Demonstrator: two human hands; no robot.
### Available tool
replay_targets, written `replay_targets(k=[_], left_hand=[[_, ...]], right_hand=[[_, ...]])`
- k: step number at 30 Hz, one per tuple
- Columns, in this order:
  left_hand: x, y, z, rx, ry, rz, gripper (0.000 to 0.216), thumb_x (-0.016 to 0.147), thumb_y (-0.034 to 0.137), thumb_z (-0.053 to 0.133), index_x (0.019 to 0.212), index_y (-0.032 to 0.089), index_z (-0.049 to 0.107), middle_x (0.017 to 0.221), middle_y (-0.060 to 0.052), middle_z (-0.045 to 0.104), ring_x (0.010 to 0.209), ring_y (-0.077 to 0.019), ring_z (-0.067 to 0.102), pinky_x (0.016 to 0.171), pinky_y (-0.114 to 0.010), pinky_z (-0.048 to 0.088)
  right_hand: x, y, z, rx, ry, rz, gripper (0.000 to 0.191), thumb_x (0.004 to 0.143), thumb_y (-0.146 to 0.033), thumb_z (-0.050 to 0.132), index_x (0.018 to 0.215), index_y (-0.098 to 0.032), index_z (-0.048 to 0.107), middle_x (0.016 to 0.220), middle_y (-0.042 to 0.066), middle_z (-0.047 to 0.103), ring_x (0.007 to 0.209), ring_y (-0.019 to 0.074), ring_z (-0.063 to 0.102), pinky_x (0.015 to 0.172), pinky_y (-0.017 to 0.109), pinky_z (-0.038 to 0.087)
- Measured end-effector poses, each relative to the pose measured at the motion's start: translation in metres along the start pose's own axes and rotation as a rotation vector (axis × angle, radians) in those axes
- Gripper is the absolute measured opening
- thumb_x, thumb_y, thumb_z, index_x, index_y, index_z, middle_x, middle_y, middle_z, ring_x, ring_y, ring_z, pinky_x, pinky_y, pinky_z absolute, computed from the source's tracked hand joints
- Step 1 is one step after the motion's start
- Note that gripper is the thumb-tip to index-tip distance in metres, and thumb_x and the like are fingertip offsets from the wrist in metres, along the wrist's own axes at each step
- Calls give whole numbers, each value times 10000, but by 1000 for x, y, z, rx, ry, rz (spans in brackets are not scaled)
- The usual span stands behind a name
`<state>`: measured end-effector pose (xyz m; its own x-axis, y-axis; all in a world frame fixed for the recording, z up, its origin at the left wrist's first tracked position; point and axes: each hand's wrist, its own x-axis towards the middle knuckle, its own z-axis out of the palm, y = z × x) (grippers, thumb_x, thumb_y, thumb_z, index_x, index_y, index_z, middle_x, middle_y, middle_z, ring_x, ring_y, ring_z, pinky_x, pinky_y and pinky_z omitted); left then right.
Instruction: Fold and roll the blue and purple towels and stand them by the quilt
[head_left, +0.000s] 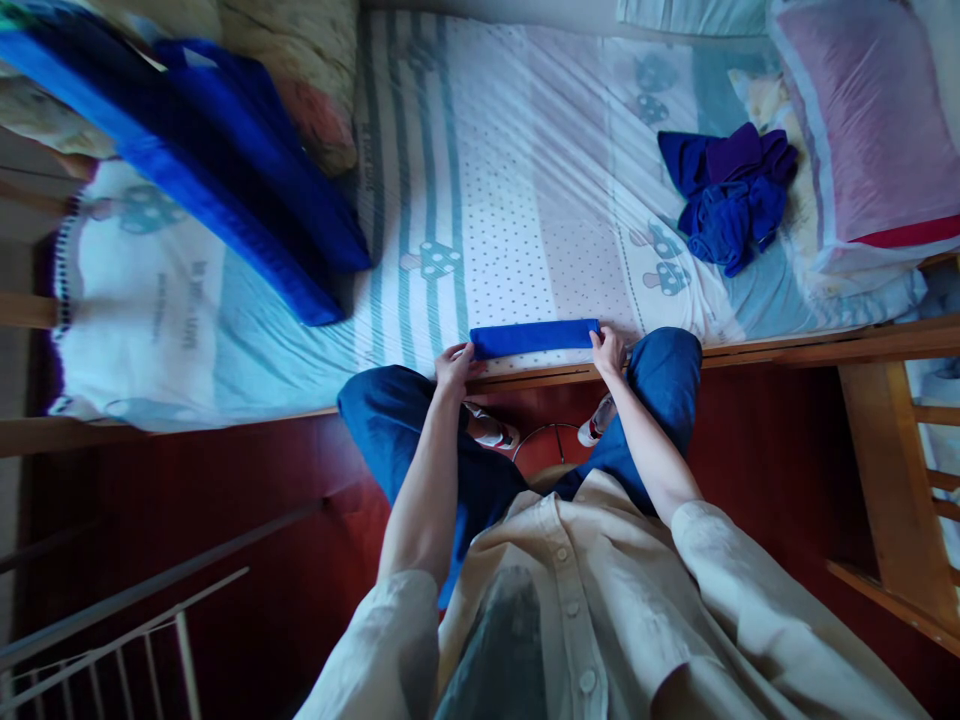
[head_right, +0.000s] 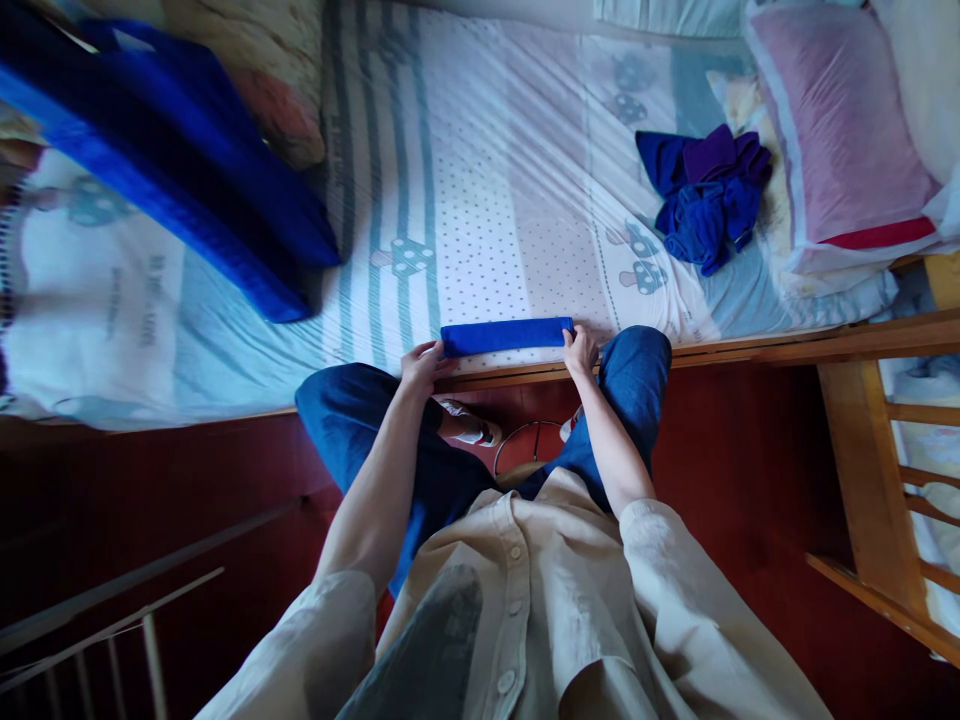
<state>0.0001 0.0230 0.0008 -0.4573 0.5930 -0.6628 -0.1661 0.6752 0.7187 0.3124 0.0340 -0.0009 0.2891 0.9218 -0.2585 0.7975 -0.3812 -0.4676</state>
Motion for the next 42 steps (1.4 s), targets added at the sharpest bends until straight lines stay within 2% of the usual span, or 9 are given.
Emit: replay_targets(k=[7,11,18,25,31,34,37,42], left_hand=[[3,1,4,12,13,69,194,789,201,765,943,122,677,743,-5,635,664,-111,641,737,-296,626],[6,0,6,62,55,116,163,751,200,737,885,119,690,719,-4,650,670,-122,640,703,-268,594],[7,2,9,193,174,165,266,689,247,730,925,127,752,722,0,672,646,-126,616,715,-258,545],[7,14,9,271,203,235,237,698,223,732,913,131,764,731,-4,663,727,-155,645,773,-262,535],[2,8,13,233,236,170,201,738,188,744,932,143,725,750,10,647,704,-129,629,787,-254,543],[1,0,13,142,199,94,226,762,196,759,968,147,680,779,13,654,652,-105,621,764,-254,557],[2,-2,13,46,135,32,233,779,217,779,953,137,647,773,-4,659,621,-103,628,713,-254,569],[6,4,16,-47,102,-28,226,767,232,801,886,116,648,631,18,587,535,-91,557,570,-222,516]], right_hand=[[-4,-5,-7,-3,-27,46,317,1043,-357,495,1191,-181,714,1186,147,741,1094,287,672,930,363,497],[-2,-6,-9,16,-40,59,328,1036,-360,512,1199,-167,720,1166,149,749,1081,286,678,939,363,497],[2,-4,-5,84,-22,79,291,994,-303,566,1140,-133,751,1145,169,760,1067,275,673,934,333,470],[1,-3,-4,77,-38,125,271,982,-276,579,1139,-142,755,1138,167,758,1043,269,669,912,331,469],[0,-1,-1,75,-34,108,262,974,-303,589,1117,-151,747,1134,158,750,1050,264,653,915,339,473],[-1,-1,0,76,-27,96,254,971,-319,592,1103,-161,741,1119,153,747,1046,260,655,922,344,479],[-3,-3,0,78,-32,93,269,974,-313,581,1153,-163,716,1144,151,739,1071,269,658,945,367,488],[-9,-2,-4,48,-60,81,329,946,-262,612,1262,-175,638,1243,149,699,1177,286,627,1019,410,477]])
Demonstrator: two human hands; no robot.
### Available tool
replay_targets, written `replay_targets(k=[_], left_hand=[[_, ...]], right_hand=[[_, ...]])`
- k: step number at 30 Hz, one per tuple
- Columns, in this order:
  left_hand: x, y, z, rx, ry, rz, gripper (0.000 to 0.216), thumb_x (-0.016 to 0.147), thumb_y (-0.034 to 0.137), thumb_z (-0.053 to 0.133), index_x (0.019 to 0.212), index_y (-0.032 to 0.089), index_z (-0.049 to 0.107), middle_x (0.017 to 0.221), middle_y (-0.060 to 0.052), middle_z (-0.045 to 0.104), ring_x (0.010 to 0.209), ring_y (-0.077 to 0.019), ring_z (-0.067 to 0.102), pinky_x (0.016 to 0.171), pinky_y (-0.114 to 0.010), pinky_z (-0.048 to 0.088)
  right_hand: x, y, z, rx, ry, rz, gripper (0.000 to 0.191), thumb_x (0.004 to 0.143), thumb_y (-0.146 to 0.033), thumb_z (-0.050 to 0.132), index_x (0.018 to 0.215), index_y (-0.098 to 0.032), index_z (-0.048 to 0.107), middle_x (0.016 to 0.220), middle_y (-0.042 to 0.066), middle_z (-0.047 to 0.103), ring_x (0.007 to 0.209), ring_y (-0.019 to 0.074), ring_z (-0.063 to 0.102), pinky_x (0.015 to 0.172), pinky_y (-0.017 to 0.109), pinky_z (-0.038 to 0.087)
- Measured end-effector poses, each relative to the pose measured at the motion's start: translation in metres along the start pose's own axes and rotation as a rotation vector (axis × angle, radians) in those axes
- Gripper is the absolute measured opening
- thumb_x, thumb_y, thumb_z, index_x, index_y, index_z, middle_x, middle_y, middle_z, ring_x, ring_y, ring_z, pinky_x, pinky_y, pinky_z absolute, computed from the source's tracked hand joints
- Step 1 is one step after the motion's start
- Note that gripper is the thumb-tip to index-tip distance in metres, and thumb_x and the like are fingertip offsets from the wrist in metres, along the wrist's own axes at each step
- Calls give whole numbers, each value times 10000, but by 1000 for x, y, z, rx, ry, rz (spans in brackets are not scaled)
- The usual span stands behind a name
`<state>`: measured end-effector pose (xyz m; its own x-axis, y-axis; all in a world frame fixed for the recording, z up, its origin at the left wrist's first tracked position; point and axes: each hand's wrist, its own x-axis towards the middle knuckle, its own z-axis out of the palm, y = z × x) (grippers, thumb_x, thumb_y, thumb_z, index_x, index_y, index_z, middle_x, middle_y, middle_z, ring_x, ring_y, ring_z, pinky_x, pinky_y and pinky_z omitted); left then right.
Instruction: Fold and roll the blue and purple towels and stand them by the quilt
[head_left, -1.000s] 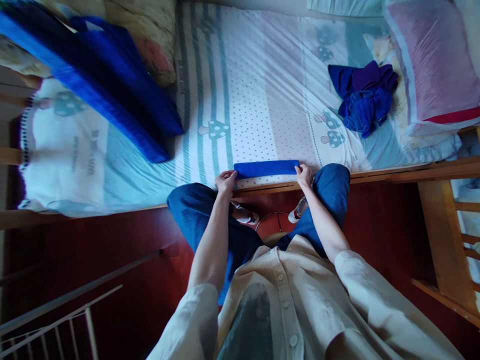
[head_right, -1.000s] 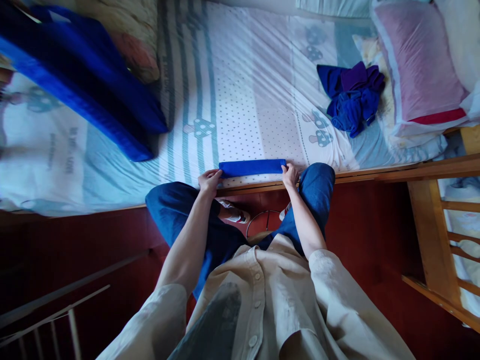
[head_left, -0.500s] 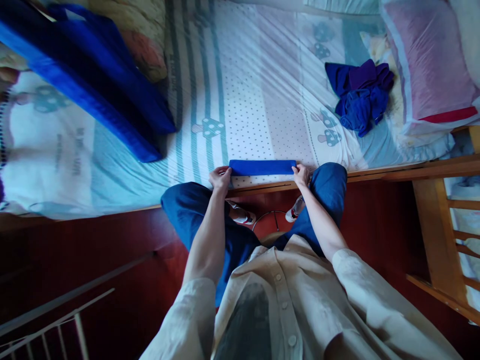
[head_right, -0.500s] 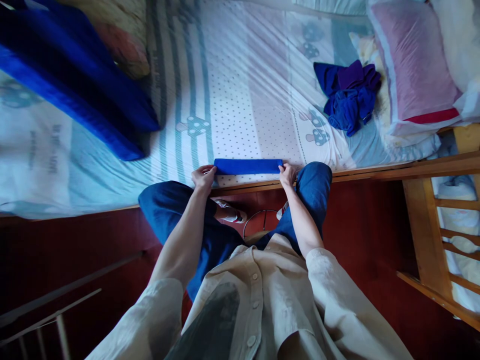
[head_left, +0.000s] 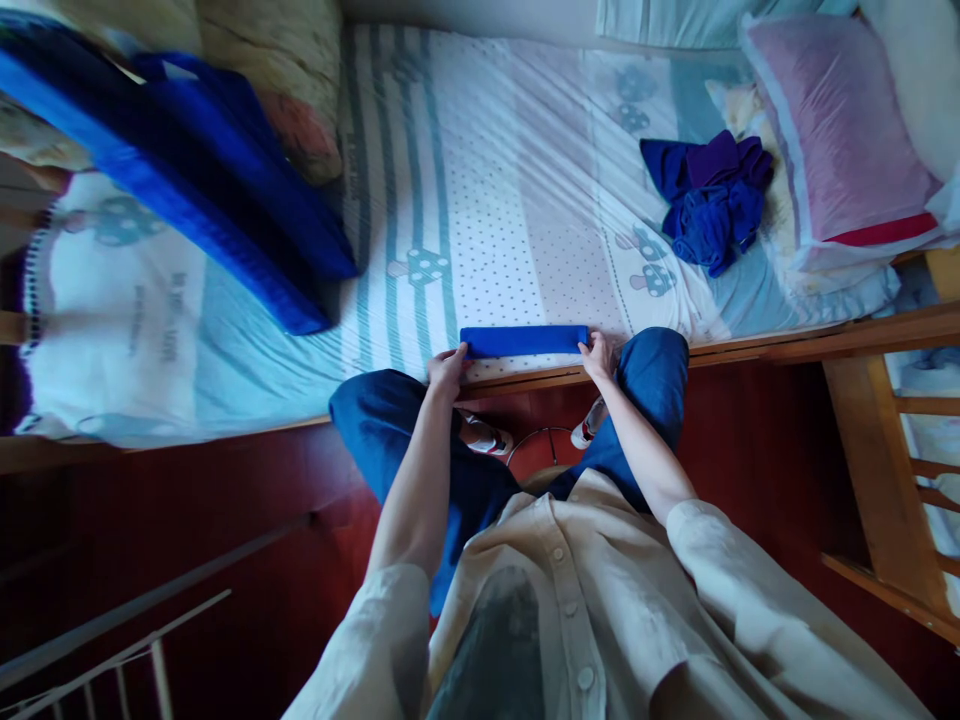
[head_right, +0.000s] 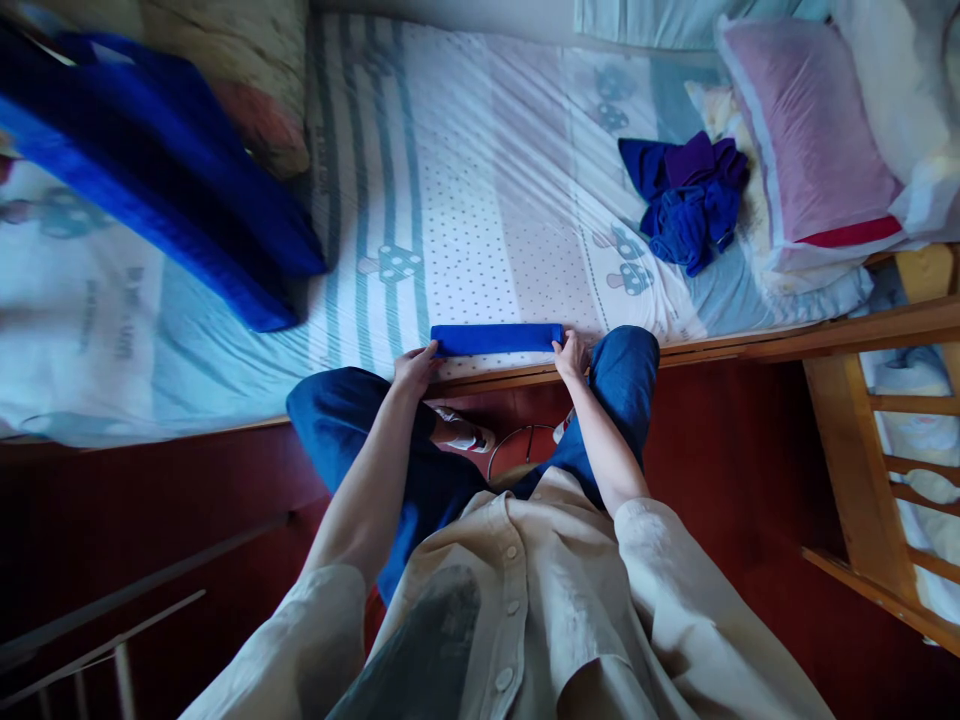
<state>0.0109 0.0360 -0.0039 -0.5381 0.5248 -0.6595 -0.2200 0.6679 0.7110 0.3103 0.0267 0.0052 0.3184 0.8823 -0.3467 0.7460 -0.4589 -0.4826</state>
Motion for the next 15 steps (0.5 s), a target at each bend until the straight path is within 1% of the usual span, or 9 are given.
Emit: replay_targets(k=[3,5,7,9,12,15], left_hand=[[-1,5,2,-39,-41,10,245,725,255,813,859,108,669,595,35,557,512,-76,506,526,-204,455],[-4,9,2,-61,-57,37,266,701,265,806,884,108,695,604,33,568,535,-78,516,537,-200,443],[-9,15,1,-85,-79,94,324,660,272,813,929,117,720,660,13,620,609,-94,576,591,-208,470],[-17,23,-1,-104,-125,190,410,606,300,842,963,127,740,748,-17,683,727,-131,647,684,-240,517],[-37,40,-2,-102,-226,365,524,550,390,886,989,130,768,836,-55,734,881,-214,699,816,-314,555],[-68,63,-2,-99,-348,524,577,544,447,901,1011,133,779,935,-89,764,1001,-271,703,904,-362,561]], right_hand=[[-7,2,-6,-46,-13,-18,420,895,-208,658,1309,-169,597,1341,166,637,1273,303,573,1087,446,441],[-14,2,-13,-52,-13,-35,483,869,-183,674,1341,-166,574,1387,174,599,1316,311,543,1112,467,431],[-22,-1,-21,-44,-5,-73,527,856,-192,691,1365,-178,558,1402,172,582,1337,315,527,1116,483,439],[-27,-8,-30,-33,1,-152,580,845,-234,721,1394,-189,539,1415,170,569,1353,317,515,1125,494,442],[-29,-28,-45,-3,-18,-317,738,807,-330,789,1468,-205,485,1497,175,508,1410,330,468,1155,513,421],[-28,-62,-60,59,-73,-483,977,709,-405,878,1550,-239,409,1595,166,421,1480,354,393,1196,535,378]])
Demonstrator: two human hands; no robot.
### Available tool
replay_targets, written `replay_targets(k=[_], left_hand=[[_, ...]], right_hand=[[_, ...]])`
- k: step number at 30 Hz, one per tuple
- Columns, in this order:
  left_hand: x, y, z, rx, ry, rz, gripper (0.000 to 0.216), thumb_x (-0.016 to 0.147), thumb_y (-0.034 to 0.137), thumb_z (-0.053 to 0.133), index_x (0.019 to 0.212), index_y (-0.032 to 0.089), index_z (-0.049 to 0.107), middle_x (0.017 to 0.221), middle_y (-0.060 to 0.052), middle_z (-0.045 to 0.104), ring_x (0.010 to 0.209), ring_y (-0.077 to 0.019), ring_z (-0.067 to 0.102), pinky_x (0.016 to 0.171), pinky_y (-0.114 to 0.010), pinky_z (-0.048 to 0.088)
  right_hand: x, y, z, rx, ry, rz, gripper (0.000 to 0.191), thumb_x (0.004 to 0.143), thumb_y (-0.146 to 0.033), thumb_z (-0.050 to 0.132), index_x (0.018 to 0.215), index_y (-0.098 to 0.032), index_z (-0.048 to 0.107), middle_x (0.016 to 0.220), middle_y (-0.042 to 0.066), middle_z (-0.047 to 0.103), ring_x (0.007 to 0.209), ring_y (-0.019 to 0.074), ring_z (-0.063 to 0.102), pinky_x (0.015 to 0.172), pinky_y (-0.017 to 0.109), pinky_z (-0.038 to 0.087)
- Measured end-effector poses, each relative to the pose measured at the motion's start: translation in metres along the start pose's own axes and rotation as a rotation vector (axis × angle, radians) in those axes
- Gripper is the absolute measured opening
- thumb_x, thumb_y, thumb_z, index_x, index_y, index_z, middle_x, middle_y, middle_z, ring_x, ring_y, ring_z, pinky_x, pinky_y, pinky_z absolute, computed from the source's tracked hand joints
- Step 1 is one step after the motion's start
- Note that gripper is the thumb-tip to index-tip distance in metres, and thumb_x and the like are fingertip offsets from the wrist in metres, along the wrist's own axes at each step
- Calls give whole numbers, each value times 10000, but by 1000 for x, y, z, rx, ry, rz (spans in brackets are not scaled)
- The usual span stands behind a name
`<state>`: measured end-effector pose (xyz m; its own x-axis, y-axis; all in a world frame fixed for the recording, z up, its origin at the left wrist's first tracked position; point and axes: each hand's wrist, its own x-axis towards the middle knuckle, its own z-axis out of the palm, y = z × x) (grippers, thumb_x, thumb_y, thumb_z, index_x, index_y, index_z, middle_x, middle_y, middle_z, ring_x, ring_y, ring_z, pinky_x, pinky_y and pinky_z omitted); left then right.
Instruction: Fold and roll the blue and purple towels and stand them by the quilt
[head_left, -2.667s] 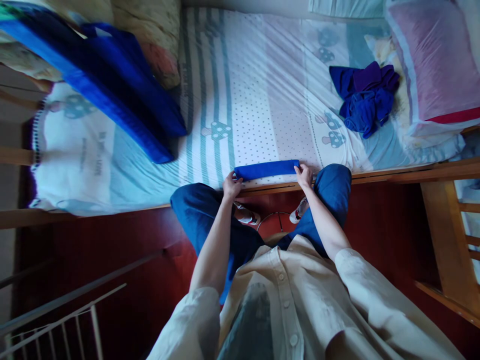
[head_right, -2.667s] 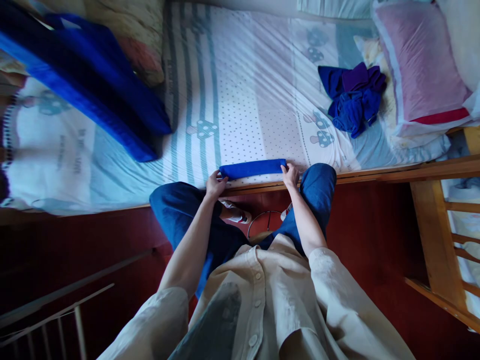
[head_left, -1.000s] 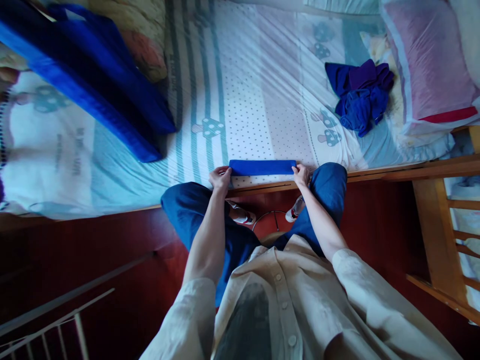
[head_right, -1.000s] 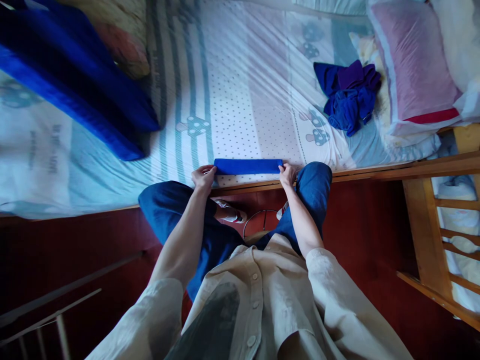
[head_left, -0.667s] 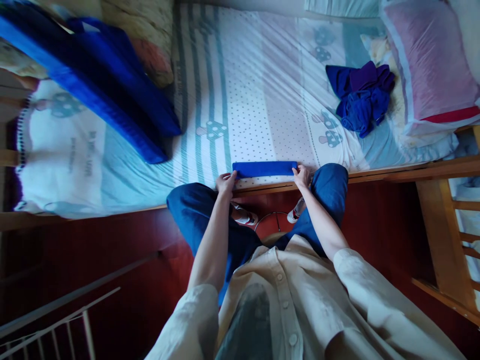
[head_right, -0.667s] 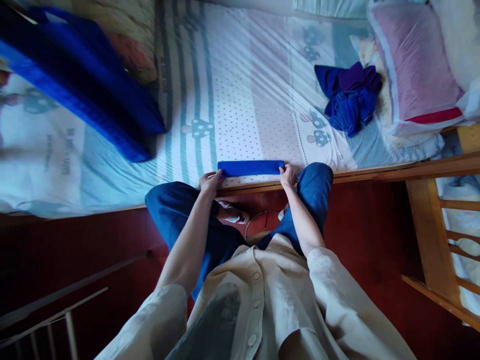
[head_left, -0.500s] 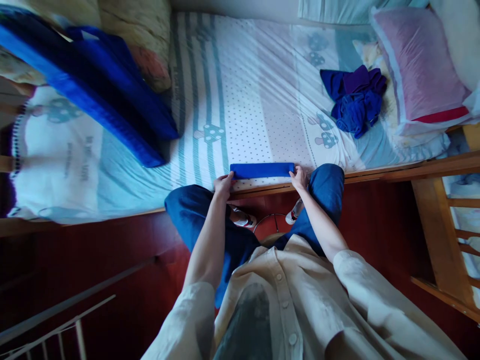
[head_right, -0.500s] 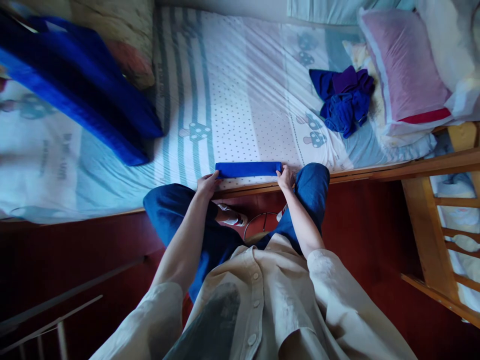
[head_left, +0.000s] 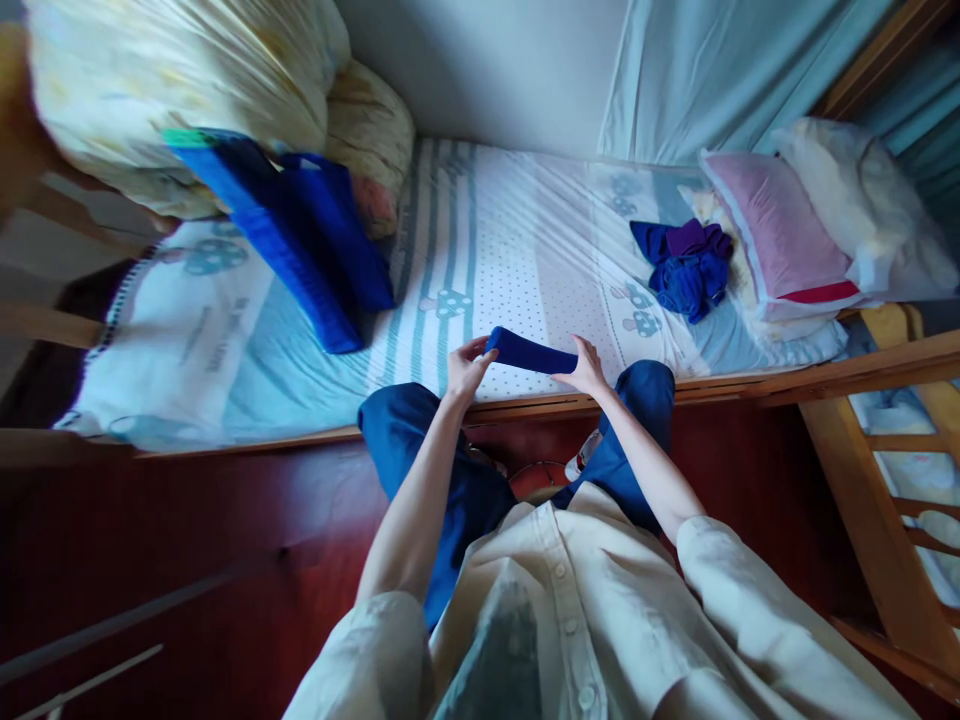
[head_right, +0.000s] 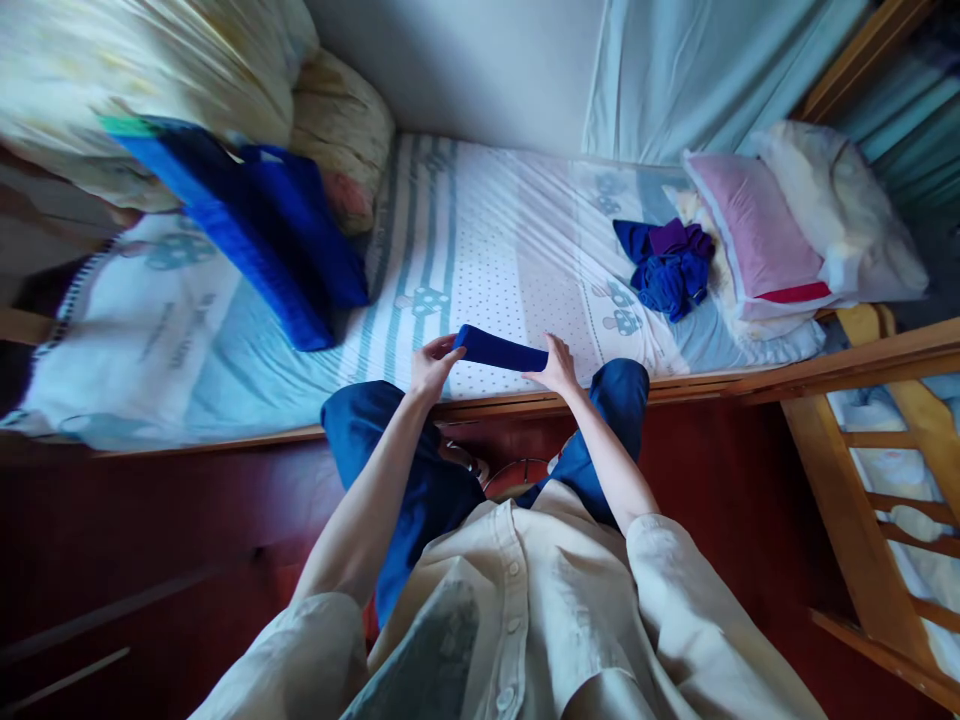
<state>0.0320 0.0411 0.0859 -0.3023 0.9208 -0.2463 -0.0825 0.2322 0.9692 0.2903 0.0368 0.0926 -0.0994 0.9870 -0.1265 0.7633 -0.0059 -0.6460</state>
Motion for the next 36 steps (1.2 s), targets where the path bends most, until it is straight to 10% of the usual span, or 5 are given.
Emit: replay_targets(k=[5,11,21,36], left_hand=[[-28,65,23,12,-221,189,430,646,375,860,1001,152,762,1147,-121,745,1143,-277,669,972,-389,562],[-44,108,36,26,-322,302,395,739,347,812,1075,158,729,1195,-113,722,1197,-272,656,1048,-421,547],[-35,46,-3,55,-317,294,910,579,459,940,1373,229,560,1306,-137,672,1283,-315,617,1116,-477,475],[44,24,-40,313,145,284,950,592,326,895,1425,188,459,1239,-141,679,1127,-344,666,955,-442,538]], right_hand=[[23,-61,-22,181,-71,-219,1087,537,-334,962,1512,-222,496,1549,145,511,1445,321,467,1193,450,405],[21,-107,-39,486,-97,-162,361,581,-357,894,869,-188,758,837,-9,773,863,221,730,796,314,588],[14,-153,-35,739,28,-74,408,533,-480,913,691,-173,696,715,29,752,726,214,724,689,311,592],[95,-253,30,883,91,0,427,561,-501,898,752,-172,704,802,67,771,805,257,755,714,346,625]])
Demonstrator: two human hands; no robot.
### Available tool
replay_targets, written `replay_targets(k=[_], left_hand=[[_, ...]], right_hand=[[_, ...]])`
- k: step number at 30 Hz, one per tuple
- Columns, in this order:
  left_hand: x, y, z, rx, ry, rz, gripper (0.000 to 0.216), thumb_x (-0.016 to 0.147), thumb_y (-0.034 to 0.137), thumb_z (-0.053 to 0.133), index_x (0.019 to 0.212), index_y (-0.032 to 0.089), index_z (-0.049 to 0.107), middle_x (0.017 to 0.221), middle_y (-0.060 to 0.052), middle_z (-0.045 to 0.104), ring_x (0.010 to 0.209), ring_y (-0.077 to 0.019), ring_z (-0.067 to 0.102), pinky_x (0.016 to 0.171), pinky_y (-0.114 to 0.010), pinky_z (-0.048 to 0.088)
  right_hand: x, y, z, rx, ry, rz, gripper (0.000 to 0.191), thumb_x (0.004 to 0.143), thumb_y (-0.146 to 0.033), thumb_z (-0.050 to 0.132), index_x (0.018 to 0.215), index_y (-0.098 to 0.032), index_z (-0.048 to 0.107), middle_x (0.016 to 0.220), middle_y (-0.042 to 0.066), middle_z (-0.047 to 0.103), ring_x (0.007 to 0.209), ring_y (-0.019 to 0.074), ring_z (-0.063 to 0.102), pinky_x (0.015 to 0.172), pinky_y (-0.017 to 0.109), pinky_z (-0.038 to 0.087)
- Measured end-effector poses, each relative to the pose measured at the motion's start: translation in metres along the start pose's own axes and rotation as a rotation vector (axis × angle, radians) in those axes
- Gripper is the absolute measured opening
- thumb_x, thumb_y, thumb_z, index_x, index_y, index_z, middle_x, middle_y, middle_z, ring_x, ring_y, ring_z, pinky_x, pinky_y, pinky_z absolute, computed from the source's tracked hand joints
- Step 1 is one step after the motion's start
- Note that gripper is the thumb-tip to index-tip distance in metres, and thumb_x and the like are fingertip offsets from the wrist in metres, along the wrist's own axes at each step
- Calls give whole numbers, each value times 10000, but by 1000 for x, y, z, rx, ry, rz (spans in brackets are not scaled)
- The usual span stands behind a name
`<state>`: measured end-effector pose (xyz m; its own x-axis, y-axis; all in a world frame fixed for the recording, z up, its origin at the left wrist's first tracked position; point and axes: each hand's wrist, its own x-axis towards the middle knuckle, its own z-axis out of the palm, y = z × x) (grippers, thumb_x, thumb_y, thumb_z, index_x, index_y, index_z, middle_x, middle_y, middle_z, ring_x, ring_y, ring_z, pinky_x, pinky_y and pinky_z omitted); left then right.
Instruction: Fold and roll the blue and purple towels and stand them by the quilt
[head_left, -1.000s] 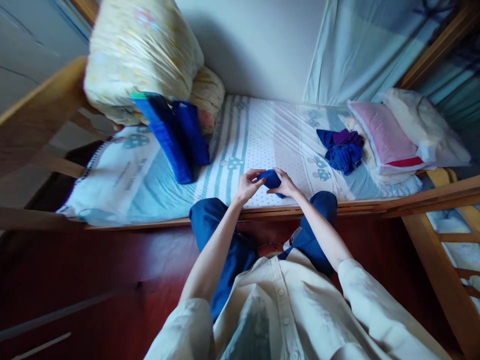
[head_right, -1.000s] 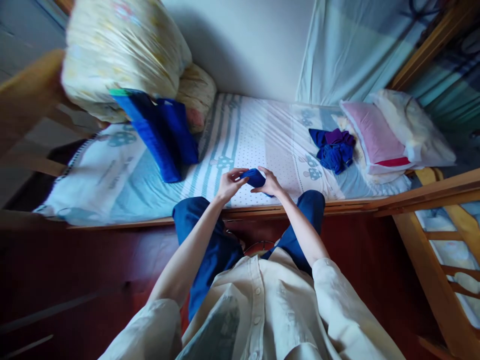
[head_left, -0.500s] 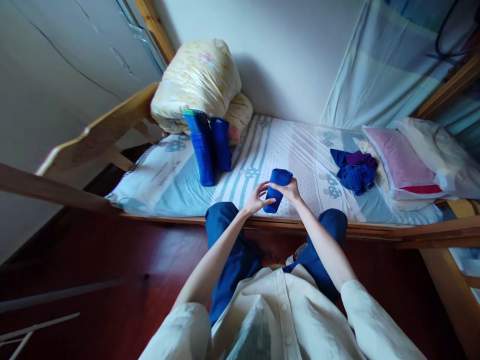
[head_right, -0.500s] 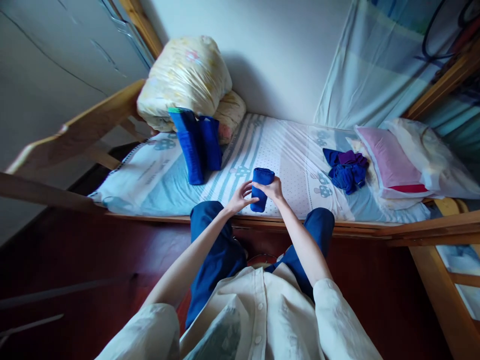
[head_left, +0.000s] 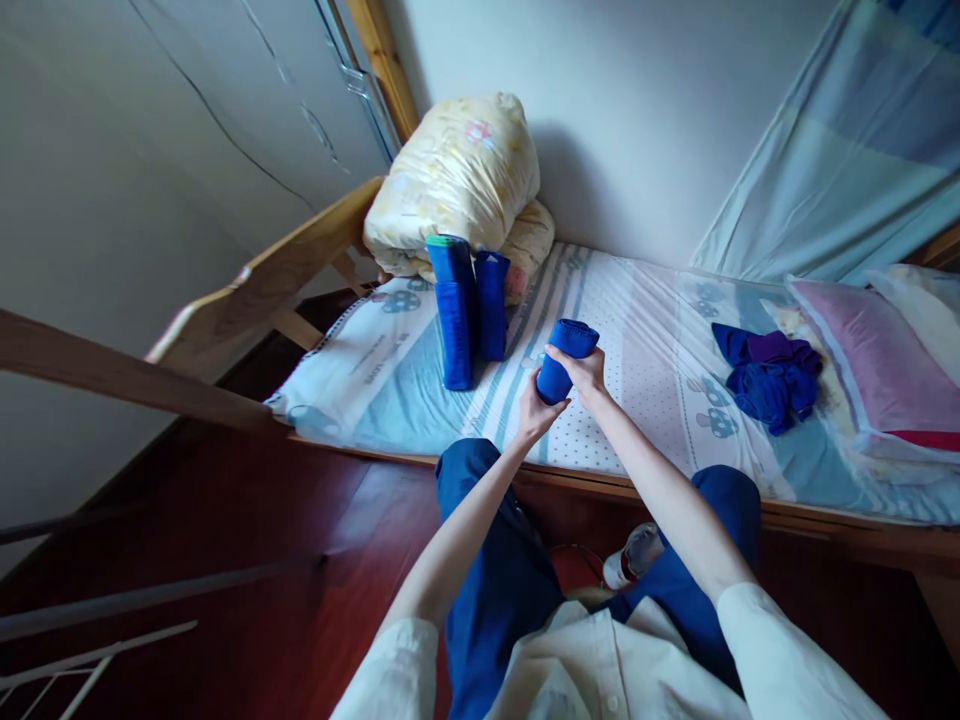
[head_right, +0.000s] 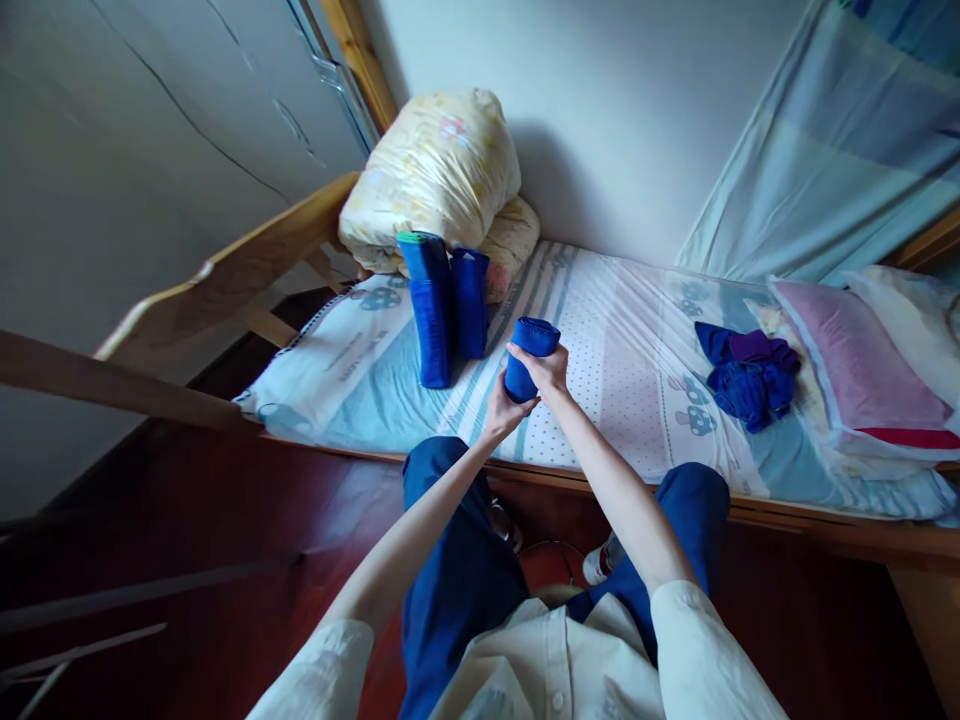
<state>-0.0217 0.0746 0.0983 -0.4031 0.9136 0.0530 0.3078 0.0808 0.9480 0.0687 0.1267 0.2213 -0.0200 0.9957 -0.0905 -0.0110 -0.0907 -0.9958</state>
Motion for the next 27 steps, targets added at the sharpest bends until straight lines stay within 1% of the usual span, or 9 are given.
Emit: replay_targets(k=[2,3,7,10,13,16,20,24,27], left_hand=[[20,-18,-10,0,55,2,943,594,296,892,1426,200,456,1301,-147,657,1178,-350,644,991,-443,520],[29,-28,-16,5,77,-19,931,595,285,889,1419,203,463,1296,-142,659,1178,-351,643,990,-442,518],[64,-63,-34,20,110,-175,862,601,283,872,1371,197,493,1156,-114,693,1112,-361,671,932,-436,529],[87,-85,-41,1,121,-252,798,606,268,849,1322,190,505,1091,-102,707,1070,-351,687,899,-427,535],[106,-105,-40,11,140,-319,751,595,246,833,1278,190,527,1053,-95,722,1032,-342,702,877,-424,540],[121,-123,-37,49,196,-370,732,586,267,848,1253,201,553,1073,-121,726,1056,-357,705,881,-431,540],[135,-140,-33,71,271,-365,797,573,308,878,1291,213,546,1129,-150,714,1101,-369,696,909,-446,541],[145,-148,-36,74,288,-391,774,604,271,843,1308,203,528,1146,-156,705,1121,-378,683,936,-466,531],[151,-152,-43,66,268,-404,727,622,251,815,1289,200,530,1119,-134,709,1097,-372,687,922,-461,537]], right_hand=[[18,3,23,-17,-37,-17,436,566,-514,893,763,-172,708,808,64,772,820,253,757,714,337,626],[27,4,35,-26,-59,-24,437,570,-519,889,766,-173,709,812,62,774,828,251,758,715,333,627],[59,11,83,-62,-125,-34,438,576,-522,886,776,-173,713,821,59,775,839,254,763,709,333,632],[81,21,117,-95,-159,-59,437,575,-509,894,788,-171,717,819,57,772,829,258,763,713,344,636],[101,38,144,-121,-185,-67,429,563,-480,910,782,-169,714,819,57,774,827,256,762,720,342,637],[118,54,162,-136,-188,-48,433,551,-458,922,794,-166,714,821,60,778,828,255,763,733,344,642],[140,68,176,-141,-183,-46,454,543,-452,930,822,-163,719,833,62,779,830,258,763,754,365,650],[158,75,189,-173,-205,-21,463,568,-469,920,844,-158,716,840,70,774,844,272,768,782,399,649],[167,82,198,-201,-204,-52,484,585,-481,912,892,-163,714,852,65,770,877,273,770,840,419,636]])
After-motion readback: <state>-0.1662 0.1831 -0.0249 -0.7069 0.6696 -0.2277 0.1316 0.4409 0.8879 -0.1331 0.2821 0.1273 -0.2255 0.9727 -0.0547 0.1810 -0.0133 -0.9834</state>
